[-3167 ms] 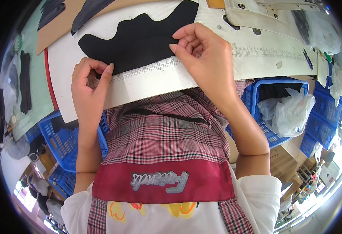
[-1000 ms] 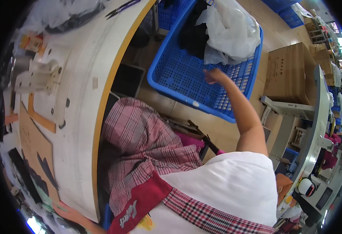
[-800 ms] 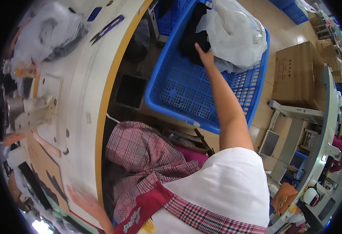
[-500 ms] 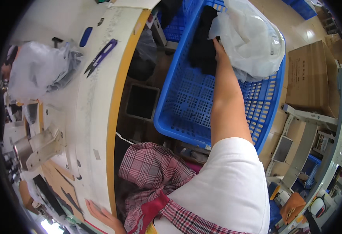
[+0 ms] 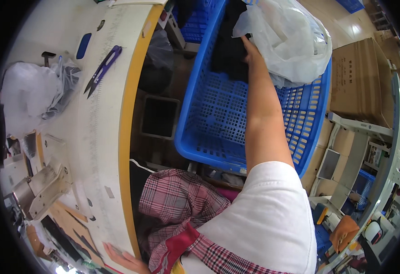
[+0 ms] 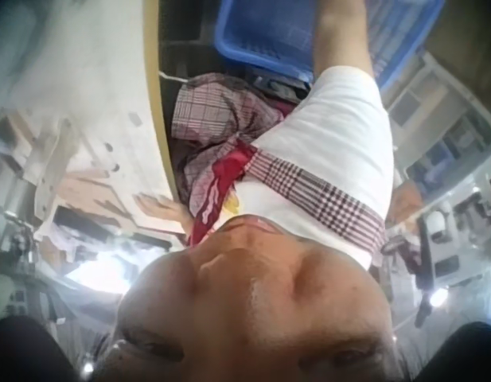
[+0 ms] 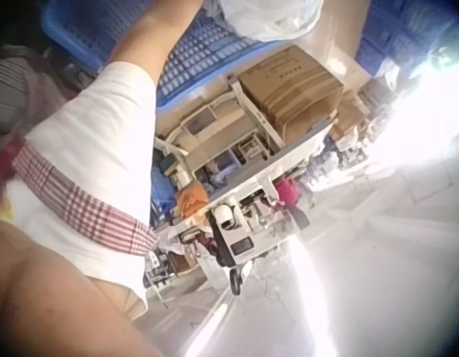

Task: The person repeatedly picks up small black fabric pieces and places them onto a larger black fabric piece on a work table. They align the pieces by hand and smooth them down, occasionally moving the assembled parts to a blue basket. The task involves repetitive manual assembly of fabric components.

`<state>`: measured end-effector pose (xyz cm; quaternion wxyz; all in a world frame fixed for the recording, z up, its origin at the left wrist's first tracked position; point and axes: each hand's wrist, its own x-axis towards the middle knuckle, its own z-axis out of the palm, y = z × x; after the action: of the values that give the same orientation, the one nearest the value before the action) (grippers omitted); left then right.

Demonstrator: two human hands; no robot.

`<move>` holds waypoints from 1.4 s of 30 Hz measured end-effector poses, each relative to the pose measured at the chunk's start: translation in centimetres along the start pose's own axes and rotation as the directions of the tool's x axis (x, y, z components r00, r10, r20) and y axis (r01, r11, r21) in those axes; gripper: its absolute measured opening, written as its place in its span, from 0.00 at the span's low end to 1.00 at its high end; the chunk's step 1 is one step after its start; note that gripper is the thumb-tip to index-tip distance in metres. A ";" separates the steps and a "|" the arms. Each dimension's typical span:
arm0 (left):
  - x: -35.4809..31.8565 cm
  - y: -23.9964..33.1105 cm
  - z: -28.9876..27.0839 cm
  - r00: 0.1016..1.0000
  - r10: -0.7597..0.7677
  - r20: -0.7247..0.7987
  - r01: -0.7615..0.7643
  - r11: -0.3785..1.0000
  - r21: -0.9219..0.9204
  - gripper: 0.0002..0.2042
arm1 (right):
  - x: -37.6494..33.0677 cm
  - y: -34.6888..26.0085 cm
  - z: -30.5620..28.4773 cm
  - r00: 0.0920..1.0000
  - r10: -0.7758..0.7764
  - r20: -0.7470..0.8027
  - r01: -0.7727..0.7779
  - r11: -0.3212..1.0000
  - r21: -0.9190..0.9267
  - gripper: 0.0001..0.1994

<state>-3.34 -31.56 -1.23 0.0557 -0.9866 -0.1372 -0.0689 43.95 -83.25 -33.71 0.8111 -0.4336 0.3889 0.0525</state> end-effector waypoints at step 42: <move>8.7 8.3 -3.8 0.813 0.341 -0.472 -0.546 0.728 -0.415 0.47 | -50.9 7.1 20.4 0.562 0.277 0.780 -0.143 0.961 -0.238 0.24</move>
<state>6.78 -37.74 3.08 -0.1807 -0.9347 0.1447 -0.2697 17.71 -50.83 2.64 0.8520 -0.3717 0.0231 0.3680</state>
